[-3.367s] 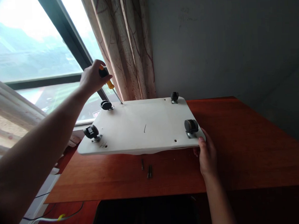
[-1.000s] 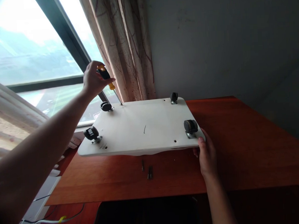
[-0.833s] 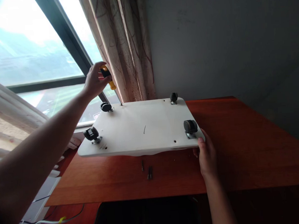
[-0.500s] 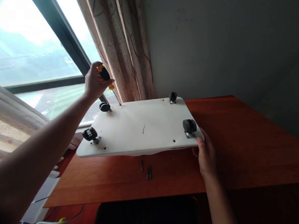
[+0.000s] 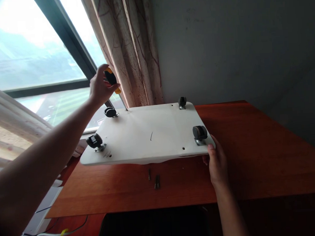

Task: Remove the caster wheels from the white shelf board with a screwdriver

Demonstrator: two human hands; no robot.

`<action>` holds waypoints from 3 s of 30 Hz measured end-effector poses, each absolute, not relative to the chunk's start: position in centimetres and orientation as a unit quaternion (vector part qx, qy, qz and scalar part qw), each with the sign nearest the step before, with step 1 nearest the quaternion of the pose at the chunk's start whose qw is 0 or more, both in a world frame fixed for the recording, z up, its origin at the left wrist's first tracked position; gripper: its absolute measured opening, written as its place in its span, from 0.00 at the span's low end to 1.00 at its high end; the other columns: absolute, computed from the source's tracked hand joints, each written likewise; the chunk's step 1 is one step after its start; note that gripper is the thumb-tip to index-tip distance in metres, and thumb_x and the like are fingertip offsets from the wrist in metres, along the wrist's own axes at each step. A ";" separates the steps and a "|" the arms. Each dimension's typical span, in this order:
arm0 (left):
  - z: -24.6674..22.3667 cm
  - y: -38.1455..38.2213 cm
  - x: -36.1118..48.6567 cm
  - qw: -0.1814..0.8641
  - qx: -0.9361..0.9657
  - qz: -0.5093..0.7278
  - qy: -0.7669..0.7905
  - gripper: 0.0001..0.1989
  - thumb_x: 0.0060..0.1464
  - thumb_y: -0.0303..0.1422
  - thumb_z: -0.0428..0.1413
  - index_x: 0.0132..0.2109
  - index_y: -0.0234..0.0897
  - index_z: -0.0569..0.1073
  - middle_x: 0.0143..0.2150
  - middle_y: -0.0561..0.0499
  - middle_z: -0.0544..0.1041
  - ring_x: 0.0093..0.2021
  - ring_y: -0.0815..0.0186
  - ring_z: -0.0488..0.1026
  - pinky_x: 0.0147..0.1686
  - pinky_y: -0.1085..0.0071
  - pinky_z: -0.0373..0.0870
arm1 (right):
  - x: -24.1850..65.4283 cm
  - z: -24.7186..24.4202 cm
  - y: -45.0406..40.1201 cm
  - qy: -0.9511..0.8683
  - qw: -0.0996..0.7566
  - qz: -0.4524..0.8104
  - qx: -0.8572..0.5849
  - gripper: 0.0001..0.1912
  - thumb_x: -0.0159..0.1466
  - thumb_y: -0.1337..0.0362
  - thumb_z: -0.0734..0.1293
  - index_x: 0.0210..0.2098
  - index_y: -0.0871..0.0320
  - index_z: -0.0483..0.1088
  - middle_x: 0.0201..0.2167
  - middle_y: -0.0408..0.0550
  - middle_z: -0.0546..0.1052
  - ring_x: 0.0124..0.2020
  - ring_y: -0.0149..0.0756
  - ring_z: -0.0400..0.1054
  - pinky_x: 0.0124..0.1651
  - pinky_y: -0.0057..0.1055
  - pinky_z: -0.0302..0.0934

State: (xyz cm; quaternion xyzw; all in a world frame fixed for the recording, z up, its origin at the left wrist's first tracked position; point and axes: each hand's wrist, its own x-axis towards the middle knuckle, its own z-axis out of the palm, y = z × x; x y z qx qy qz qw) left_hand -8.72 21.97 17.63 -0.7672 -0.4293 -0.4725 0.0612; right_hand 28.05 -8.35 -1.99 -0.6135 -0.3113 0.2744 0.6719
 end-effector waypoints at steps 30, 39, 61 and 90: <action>17.3 -2.0 -12.5 -0.061 -0.720 -0.495 -0.482 0.37 0.49 0.38 0.64 0.64 0.65 0.61 0.52 0.56 0.77 0.37 0.58 0.82 0.38 0.62 0.84 | 15.2 13.5 6.9 -0.727 0.311 0.071 -0.609 0.18 0.68 0.51 0.62 0.44 0.56 0.77 0.30 0.46 0.79 0.35 0.38 0.72 0.40 0.32 0.61; 16.1 -2.0 -11.6 -0.026 -0.755 -0.467 -0.460 0.34 0.53 0.31 0.63 0.66 0.45 0.63 0.53 0.51 0.76 0.38 0.67 0.80 0.42 0.68 0.82 | 6.7 11.1 18.1 -0.751 0.190 0.082 -0.628 0.20 0.68 0.48 0.62 0.43 0.56 0.76 0.45 0.54 0.80 0.46 0.43 0.73 0.46 0.34 0.64; 15.5 -2.7 -12.9 -0.081 -0.715 -0.565 -0.403 0.39 0.50 0.26 0.66 0.66 0.44 0.63 0.56 0.47 0.74 0.46 0.61 0.78 0.43 0.65 0.83 | 9.6 14.6 11.0 -0.850 0.310 0.062 -0.421 0.06 0.65 0.68 0.67 0.36 0.60 0.77 0.35 0.47 0.80 0.35 0.34 0.70 0.41 0.29 0.60; 10.4 -9.0 -9.8 -0.220 -0.652 -0.587 -0.426 0.35 0.52 0.24 0.65 0.64 0.50 0.66 0.48 0.49 0.77 0.43 0.59 0.80 0.43 0.57 0.84 | 18.5 -0.8 -14.4 -0.744 0.337 0.124 -0.563 0.08 0.70 0.66 0.63 0.40 0.54 0.74 0.36 0.48 0.79 0.36 0.38 0.76 0.42 0.34 0.70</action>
